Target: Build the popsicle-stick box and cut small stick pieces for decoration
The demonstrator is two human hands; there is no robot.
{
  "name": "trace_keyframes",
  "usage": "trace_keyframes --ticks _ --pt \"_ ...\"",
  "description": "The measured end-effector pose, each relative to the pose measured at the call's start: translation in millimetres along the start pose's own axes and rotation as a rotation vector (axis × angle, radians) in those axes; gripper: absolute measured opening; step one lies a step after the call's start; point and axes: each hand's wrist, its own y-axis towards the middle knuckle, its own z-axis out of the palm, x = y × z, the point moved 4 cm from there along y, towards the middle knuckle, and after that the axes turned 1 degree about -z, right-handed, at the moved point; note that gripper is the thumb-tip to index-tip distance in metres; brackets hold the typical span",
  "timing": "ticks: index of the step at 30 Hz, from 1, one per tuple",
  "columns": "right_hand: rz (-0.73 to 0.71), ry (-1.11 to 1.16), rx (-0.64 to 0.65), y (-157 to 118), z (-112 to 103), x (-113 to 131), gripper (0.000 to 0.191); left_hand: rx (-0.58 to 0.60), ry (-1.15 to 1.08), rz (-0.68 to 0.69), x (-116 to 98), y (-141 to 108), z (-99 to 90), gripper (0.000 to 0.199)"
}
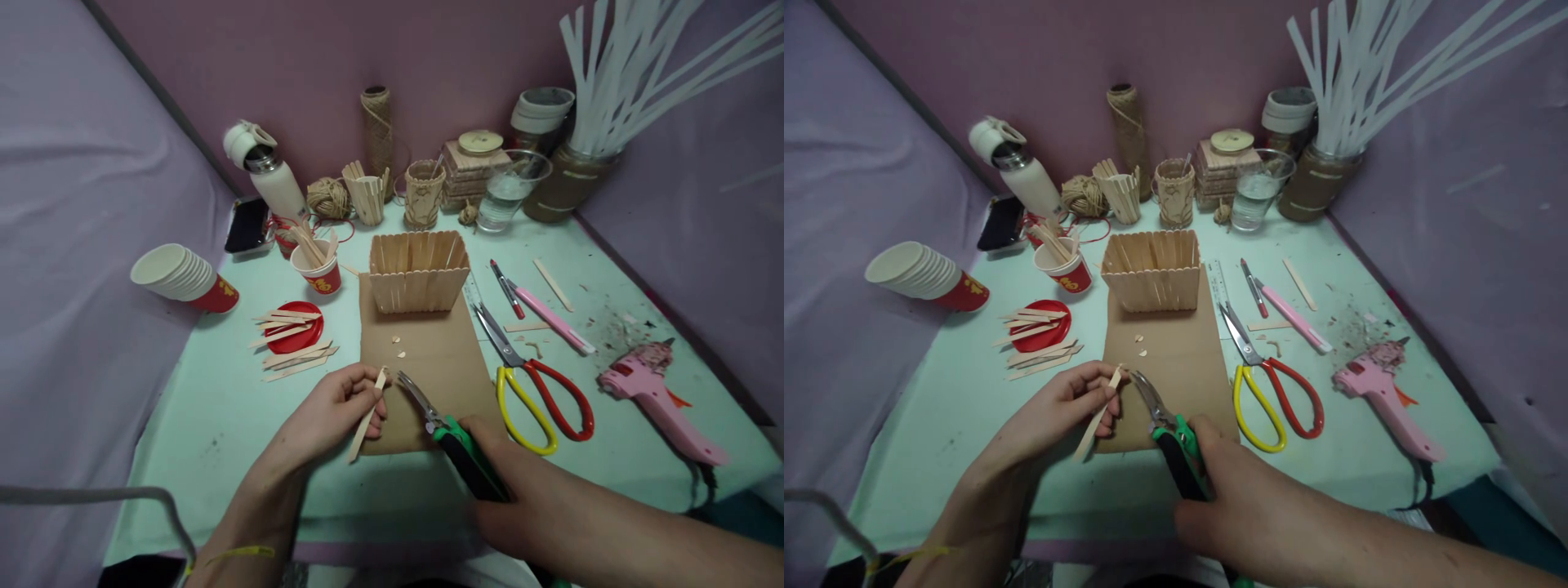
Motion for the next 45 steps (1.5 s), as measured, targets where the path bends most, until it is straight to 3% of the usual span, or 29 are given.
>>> trace_keyframes --ticks 2,4,8,11,21,30,39,45 --pt "-0.007 -0.046 -0.016 -0.6 -1.1 -2.6 0.035 0.015 -0.009 0.008 0.3 0.2 0.3 0.034" --pt "-0.04 -0.174 -0.122 0.5 -6.2 -5.8 0.036 0.028 -0.012 0.017 0.1 0.3 0.1 0.037" --pt "-0.167 -0.634 -0.389 5.5 -15.4 -11.1 0.039 0.046 -0.042 0.057 -3.0 -0.2 -2.5 0.034" --pt "-0.219 -0.843 -0.437 10.9 -14.1 -14.8 0.042 0.093 -0.062 0.116 -6.3 -1.3 -3.3 0.032" --pt "-0.234 -0.654 -0.518 8.3 -17.9 -13.8 0.044 0.114 -0.03 0.206 -5.1 0.6 -2.1 0.022" --pt "-0.256 -0.585 -0.526 8.2 -16.0 -20.5 0.053 -0.137 0.24 0.223 -20.1 13.9 -0.4 0.027" --pt "-0.242 -0.509 -0.521 8.3 -20.6 -25.3 0.055 -0.348 0.69 0.358 -26.2 16.3 -2.4 0.024" --pt "-0.235 -0.501 -0.566 7.9 -22.3 -31.5 0.063 -0.631 1.018 0.385 -32.4 13.5 -13.7 0.028"
